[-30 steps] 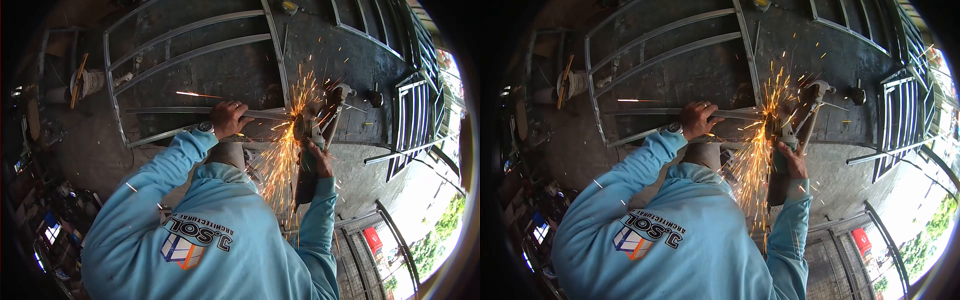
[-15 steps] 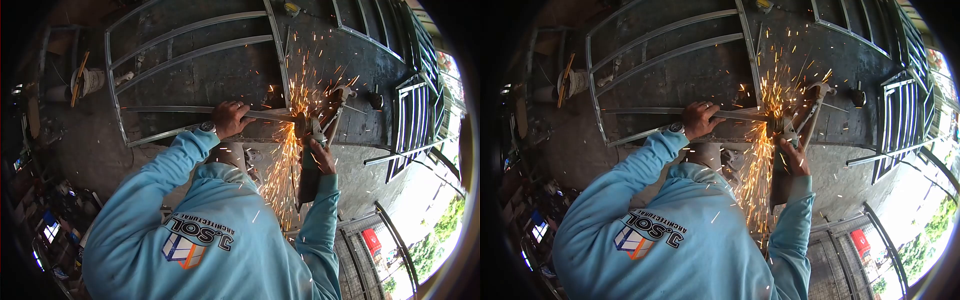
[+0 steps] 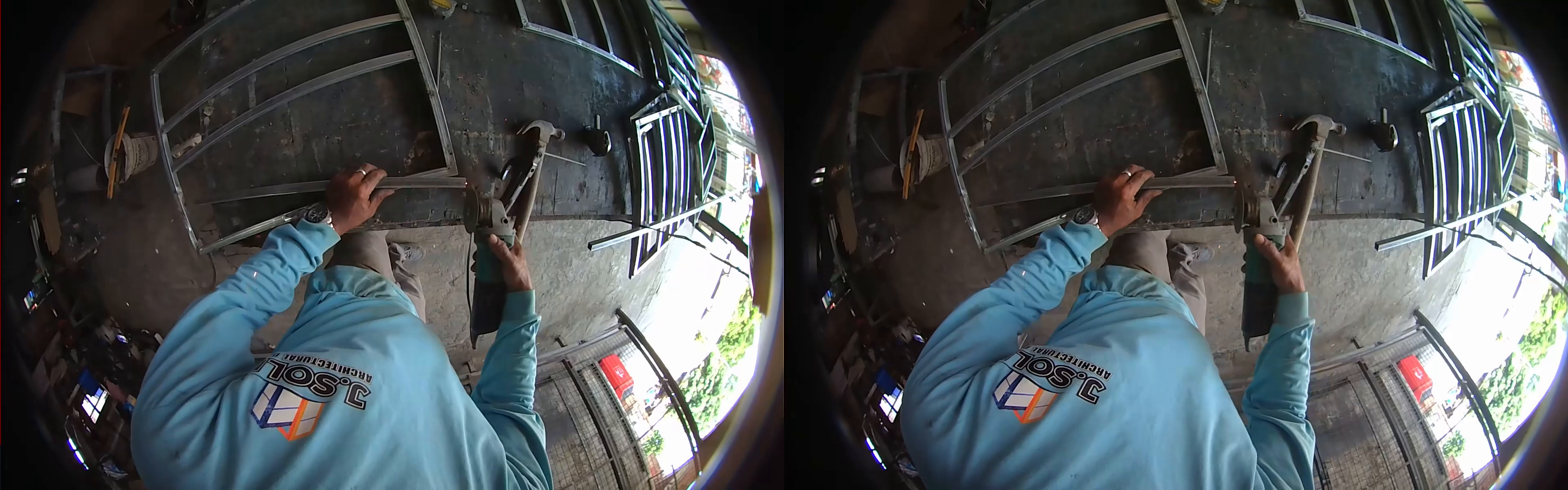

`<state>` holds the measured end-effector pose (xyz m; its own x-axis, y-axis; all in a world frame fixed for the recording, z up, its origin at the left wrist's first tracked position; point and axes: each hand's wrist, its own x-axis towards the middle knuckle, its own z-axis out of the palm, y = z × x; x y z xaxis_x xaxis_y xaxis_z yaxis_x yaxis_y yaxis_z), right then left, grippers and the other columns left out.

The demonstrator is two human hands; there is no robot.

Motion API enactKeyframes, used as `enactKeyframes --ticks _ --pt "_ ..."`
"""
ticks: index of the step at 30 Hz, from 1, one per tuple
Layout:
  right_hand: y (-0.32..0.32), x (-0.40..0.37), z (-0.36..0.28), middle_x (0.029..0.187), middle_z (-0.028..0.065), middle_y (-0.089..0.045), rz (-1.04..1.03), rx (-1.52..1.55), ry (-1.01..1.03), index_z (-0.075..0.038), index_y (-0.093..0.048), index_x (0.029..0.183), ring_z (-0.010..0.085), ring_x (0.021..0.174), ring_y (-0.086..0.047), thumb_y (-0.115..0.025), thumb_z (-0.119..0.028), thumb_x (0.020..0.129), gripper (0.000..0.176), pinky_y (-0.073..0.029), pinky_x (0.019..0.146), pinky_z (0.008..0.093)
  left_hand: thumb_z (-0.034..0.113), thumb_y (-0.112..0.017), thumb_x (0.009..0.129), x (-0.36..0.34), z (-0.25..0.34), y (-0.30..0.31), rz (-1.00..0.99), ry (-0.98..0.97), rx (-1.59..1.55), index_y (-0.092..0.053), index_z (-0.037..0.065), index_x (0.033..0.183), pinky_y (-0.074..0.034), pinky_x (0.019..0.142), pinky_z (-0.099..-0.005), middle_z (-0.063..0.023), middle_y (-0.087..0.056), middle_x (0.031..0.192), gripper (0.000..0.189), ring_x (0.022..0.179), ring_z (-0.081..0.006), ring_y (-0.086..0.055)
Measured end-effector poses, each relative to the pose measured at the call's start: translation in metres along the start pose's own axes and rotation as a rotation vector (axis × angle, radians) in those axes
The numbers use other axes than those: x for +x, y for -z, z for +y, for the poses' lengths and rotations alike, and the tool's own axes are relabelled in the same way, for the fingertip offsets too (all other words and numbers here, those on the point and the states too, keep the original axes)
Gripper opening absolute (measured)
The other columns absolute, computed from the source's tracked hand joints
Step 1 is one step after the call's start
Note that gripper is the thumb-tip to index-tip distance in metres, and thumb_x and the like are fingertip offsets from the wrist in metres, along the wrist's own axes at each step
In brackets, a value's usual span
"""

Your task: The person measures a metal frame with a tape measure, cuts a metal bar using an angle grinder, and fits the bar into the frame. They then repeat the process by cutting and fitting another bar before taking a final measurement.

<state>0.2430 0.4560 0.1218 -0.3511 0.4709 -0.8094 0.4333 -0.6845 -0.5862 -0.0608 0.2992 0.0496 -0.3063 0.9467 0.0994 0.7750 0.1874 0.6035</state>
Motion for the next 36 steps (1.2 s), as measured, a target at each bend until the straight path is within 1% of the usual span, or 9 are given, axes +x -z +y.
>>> enactKeyframes --ticks 3,10,16,23,26,29,32,34,36 --pt "-0.003 0.004 0.000 0.088 0.0102 -0.062 0.002 0.013 -0.024 -0.002 -0.052 0.116 0.0219 0.070 -0.065 -0.077 -0.038 0.079 0.058 -0.058 0.059 0.0360 0.029 -0.075 0.079 -0.002 -0.003 -0.003 -0.045 0.016 0.023 -0.066 0.008 0.102 -0.051 0.074 -0.0408 -0.0086 -0.067 0.099 0.032 0.087 -0.0289 -0.066" --pt "0.000 0.019 -0.006 0.090 0.0105 -0.062 -0.015 -0.039 -0.009 -0.001 -0.050 0.121 0.0216 0.069 -0.065 -0.077 -0.036 0.079 0.061 -0.059 0.060 0.0358 0.025 -0.075 0.079 -0.001 -0.003 -0.004 -0.003 0.007 0.009 -0.066 0.009 0.098 -0.049 0.071 -0.0404 -0.0079 -0.067 0.096 0.027 0.085 -0.0296 -0.066" --pt "0.008 0.027 -0.007 0.093 0.0094 -0.063 -0.024 -0.048 -0.058 -0.002 -0.052 0.122 0.0187 0.070 -0.064 -0.076 -0.036 0.081 0.058 -0.058 0.059 0.0337 0.027 -0.075 0.079 -0.002 -0.002 -0.005 0.004 0.023 0.024 -0.067 0.010 0.097 -0.050 0.071 -0.0402 -0.0090 -0.068 0.096 0.027 0.083 -0.0296 -0.066" --pt "0.005 0.021 -0.018 0.092 0.0082 -0.063 -0.053 -0.054 -0.023 -0.002 -0.053 0.122 0.0180 0.071 -0.064 -0.076 -0.036 0.081 0.058 -0.057 0.059 0.0325 0.029 -0.075 0.079 -0.001 -0.002 -0.003 -0.025 0.023 0.009 -0.067 0.008 0.097 -0.050 0.069 -0.0396 -0.0092 -0.069 0.096 0.029 0.084 -0.0288 -0.066" --pt "0.001 0.016 -0.026 0.092 0.0080 -0.063 -0.037 -0.080 -0.076 -0.002 -0.053 0.122 0.0174 0.073 -0.064 -0.076 -0.036 0.081 0.057 -0.055 0.062 0.0308 0.029 -0.075 0.079 -0.001 -0.003 -0.003 -0.019 0.003 0.009 -0.066 0.008 0.098 -0.050 0.069 -0.0394 -0.0085 -0.068 0.095 0.030 0.081 -0.0277 -0.066" --pt "0.008 0.029 -0.017 0.093 0.0082 -0.063 -0.075 -0.079 -0.028 -0.002 -0.054 0.121 0.0173 0.072 -0.064 -0.076 -0.037 0.081 0.057 -0.054 0.063 0.0300 0.029 -0.074 0.078 0.000 -0.004 -0.002 -0.013 -0.007 0.006 -0.066 0.007 0.099 -0.050 0.070 -0.0392 -0.0081 -0.067 0.094 0.031 0.080 -0.0267 -0.066" --pt "0.015 0.035 -0.010 0.097 0.0072 -0.064 -0.041 -0.112 -0.014 -0.002 -0.054 0.123 0.0166 0.080 -0.063 -0.076 -0.038 0.081 0.059 -0.053 0.070 0.0298 0.029 -0.074 0.079 -0.001 -0.002 -0.002 -0.016 0.005 0.005 -0.066 0.007 0.099 -0.050 0.071 -0.0389 -0.0082 -0.067 0.094 0.031 0.082 -0.0261 -0.066" --pt "0.006 0.025 -0.027 0.103 0.0058 -0.064 -0.061 -0.072 -0.125 -0.003 -0.054 0.125 0.0154 0.092 -0.061 -0.076 -0.039 0.081 0.061 -0.050 0.082 0.0290 0.030 -0.074 0.079 0.000 -0.002 -0.003 -0.013 0.014 0.006 -0.066 0.007 0.099 -0.050 0.071 -0.0386 -0.0081 -0.067 0.094 0.031 0.082 -0.0257 -0.066" --pt "0.012 0.035 -0.016 0.103 0.0052 -0.064 -0.054 -0.102 -0.070 -0.003 -0.055 0.125 0.0147 0.093 -0.060 -0.076 -0.040 0.081 0.061 -0.049 0.082 0.0290 0.031 -0.073 0.079 -0.001 -0.003 -0.004 0.000 0.006 0.004 -0.066 0.007 0.098 -0.050 0.070 -0.0384 -0.0076 -0.067 0.094 0.031 0.083 -0.0251 -0.066"
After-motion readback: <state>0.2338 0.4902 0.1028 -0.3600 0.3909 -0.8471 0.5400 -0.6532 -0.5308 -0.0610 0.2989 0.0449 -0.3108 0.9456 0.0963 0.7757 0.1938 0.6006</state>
